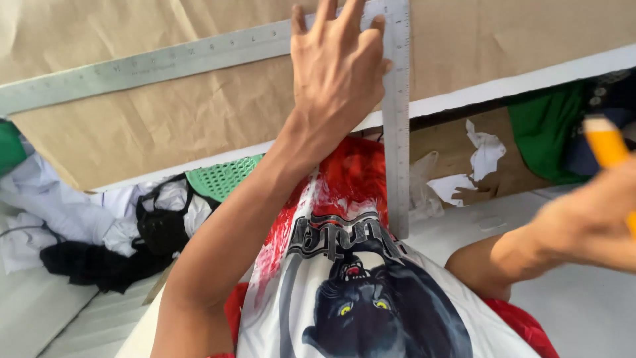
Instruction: Using an L-square ruler and a pencil to draw lines and marks on brown pattern paper for garment construction.
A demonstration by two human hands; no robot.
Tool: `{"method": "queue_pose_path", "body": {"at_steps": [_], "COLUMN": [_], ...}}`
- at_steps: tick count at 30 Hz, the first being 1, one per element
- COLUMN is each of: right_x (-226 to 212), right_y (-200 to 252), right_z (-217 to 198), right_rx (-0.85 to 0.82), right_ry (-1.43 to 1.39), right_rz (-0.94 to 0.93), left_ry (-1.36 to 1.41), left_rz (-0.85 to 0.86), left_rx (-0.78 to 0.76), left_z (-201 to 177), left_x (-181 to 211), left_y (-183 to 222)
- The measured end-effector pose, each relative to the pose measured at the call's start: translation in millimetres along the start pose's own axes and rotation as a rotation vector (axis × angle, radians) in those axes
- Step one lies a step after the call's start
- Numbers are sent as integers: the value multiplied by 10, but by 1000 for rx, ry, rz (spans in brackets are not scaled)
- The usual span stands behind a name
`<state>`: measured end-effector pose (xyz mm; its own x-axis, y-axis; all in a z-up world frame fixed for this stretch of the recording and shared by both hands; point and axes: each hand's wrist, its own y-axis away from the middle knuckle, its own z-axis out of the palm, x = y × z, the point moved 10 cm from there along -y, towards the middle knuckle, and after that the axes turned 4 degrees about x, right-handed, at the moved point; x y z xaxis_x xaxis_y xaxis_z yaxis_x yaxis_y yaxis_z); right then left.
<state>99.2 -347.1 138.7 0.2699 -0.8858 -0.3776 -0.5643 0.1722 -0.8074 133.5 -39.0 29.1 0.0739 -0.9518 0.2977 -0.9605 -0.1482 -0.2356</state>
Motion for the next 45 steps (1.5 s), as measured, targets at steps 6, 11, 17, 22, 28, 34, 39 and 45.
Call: {"method": "queue_pose_path", "body": {"at_steps": [6, 11, 17, 22, 28, 34, 39, 45], "right_x": [-209, 111, 20, 868, 1479, 1448, 909, -19], "right_y": [890, 2181, 2157, 1571, 1112, 1293, 1236, 695], "right_z": [697, 676, 664, 619, 437, 563, 826, 1326], "right_rx": [-937, -1380, -1265, -1070, -984, -1030, -1133, -1164], "right_ry": [-401, -676, -657, -646, -603, -595, -589, -491], "right_rz": [112, 831, 1021, 808, 838, 832, 791, 407], "left_ry": [2, 41, 307, 915, 968, 738, 182, 250], "left_rz": [38, 23, 92, 293, 226, -704, -1061, -937], "left_rx": [82, 171, 307, -71, -805, -691, -746, -922], "left_z": [-104, -146, -688, -821, 378, 1869, 2291, 2370], "left_x": [-9, -29, 208, 879, 791, -1355, -2094, -1945], "left_y": [10, 90, 240, 717, 1541, 3112, 4689, 4500]}}
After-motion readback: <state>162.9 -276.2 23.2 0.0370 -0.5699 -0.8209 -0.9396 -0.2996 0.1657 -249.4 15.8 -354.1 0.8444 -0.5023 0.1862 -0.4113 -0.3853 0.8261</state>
